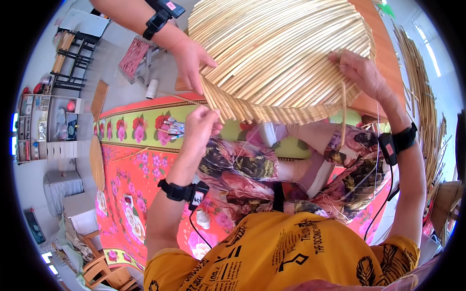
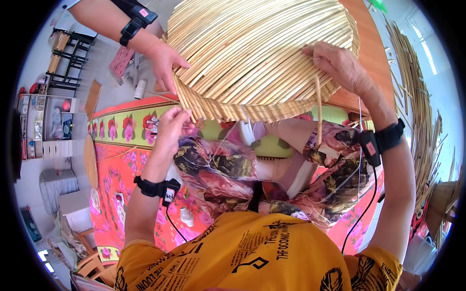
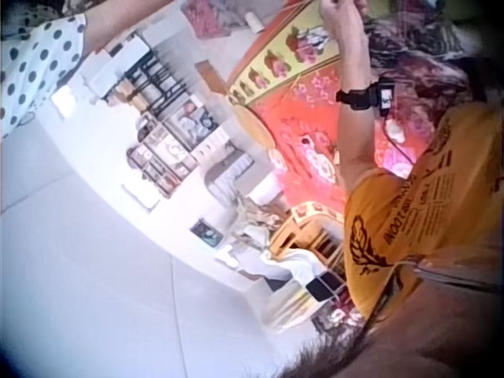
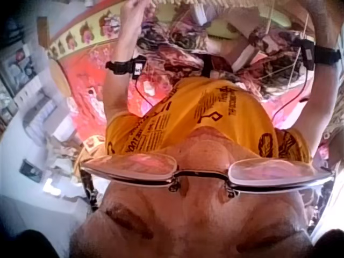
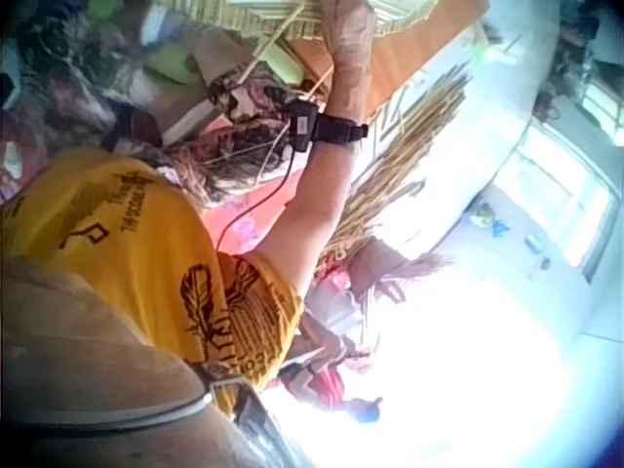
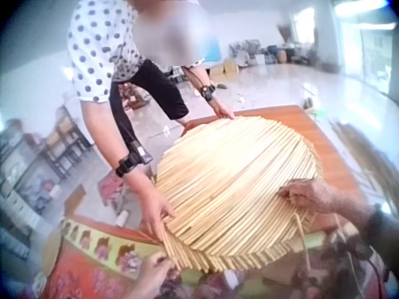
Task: The person weaves a round reed mat by hand, threading a white cord through the reeds along the edge to secure them while another person holds the mat in place.
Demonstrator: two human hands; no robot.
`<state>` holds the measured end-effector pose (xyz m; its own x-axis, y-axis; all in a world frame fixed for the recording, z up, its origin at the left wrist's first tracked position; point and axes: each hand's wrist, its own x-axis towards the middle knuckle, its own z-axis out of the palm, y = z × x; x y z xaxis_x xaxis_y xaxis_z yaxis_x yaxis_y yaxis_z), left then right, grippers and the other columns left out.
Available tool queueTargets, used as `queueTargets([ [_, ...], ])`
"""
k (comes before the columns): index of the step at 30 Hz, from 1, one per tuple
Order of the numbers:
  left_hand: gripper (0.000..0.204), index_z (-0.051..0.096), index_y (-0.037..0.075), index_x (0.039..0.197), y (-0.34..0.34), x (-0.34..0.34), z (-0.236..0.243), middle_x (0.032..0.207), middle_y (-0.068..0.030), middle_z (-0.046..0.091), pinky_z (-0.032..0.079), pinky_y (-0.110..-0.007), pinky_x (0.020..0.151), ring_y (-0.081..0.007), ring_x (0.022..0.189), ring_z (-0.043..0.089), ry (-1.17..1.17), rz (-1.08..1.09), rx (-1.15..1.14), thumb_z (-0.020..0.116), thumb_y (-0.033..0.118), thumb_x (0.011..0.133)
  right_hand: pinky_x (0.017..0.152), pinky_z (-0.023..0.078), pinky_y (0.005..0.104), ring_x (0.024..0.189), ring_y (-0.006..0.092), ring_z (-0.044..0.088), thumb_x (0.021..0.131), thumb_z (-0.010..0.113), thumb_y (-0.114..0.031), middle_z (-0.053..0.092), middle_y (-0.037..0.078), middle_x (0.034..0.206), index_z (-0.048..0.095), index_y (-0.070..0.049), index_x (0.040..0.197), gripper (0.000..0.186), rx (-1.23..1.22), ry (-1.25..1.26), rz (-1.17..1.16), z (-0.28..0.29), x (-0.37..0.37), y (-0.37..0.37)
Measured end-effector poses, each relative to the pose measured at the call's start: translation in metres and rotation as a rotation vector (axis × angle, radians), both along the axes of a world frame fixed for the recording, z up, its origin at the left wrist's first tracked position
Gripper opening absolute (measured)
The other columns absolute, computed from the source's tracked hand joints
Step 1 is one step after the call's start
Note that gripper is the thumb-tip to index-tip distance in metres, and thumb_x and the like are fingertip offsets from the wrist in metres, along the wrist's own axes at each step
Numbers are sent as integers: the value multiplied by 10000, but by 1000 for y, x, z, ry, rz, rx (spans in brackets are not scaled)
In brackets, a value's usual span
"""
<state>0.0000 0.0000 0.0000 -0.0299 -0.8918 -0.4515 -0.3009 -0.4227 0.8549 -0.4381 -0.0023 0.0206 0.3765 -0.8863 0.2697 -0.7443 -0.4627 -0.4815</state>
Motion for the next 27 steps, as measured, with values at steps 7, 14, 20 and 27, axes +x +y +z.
queueTargets([
  [7, 121, 582, 77, 910, 49, -60, -12, 762, 2, 575, 516, -243, 590, -115, 666, 618, 338, 25, 101, 622, 192, 912, 820, 506, 344, 896, 260, 643, 936, 480, -133, 674, 133, 1016, 481, 6, 861, 157, 79, 5, -73, 2, -41, -28],
  [14, 234, 592, 75, 867, 64, -76, -9, 752, -29, 623, 522, -256, 574, -128, 647, 635, 314, -138, 275, 556, 286, 961, 910, 500, 350, 1066, 250, 641, 924, 513, -101, 680, 154, 1027, 485, 3, 853, 129, 88, -33, -58, 5, -57, -25],
  [20, 439, 649, 14, 772, 25, -73, 66, 610, -43, 619, 493, -256, 563, -116, 575, 620, -278, -905, -2, 528, 390, 962, 905, 485, 354, 1059, 247, 626, 943, 495, -108, 668, 145, 1068, 472, 5, 865, 139, 28, -35, -56, -2, -61, -19],
  [27, 523, 502, 107, 1322, -87, -164, 53, 1427, -113, 425, 325, -450, 1086, -271, 1303, 426, -381, -1161, -1131, 416, 486, 973, 895, 495, 355, 996, 267, 643, 922, 527, -186, 677, 93, 1076, 610, -33, 1059, 222, -26, 49, -78, -7, -62, -23],
])
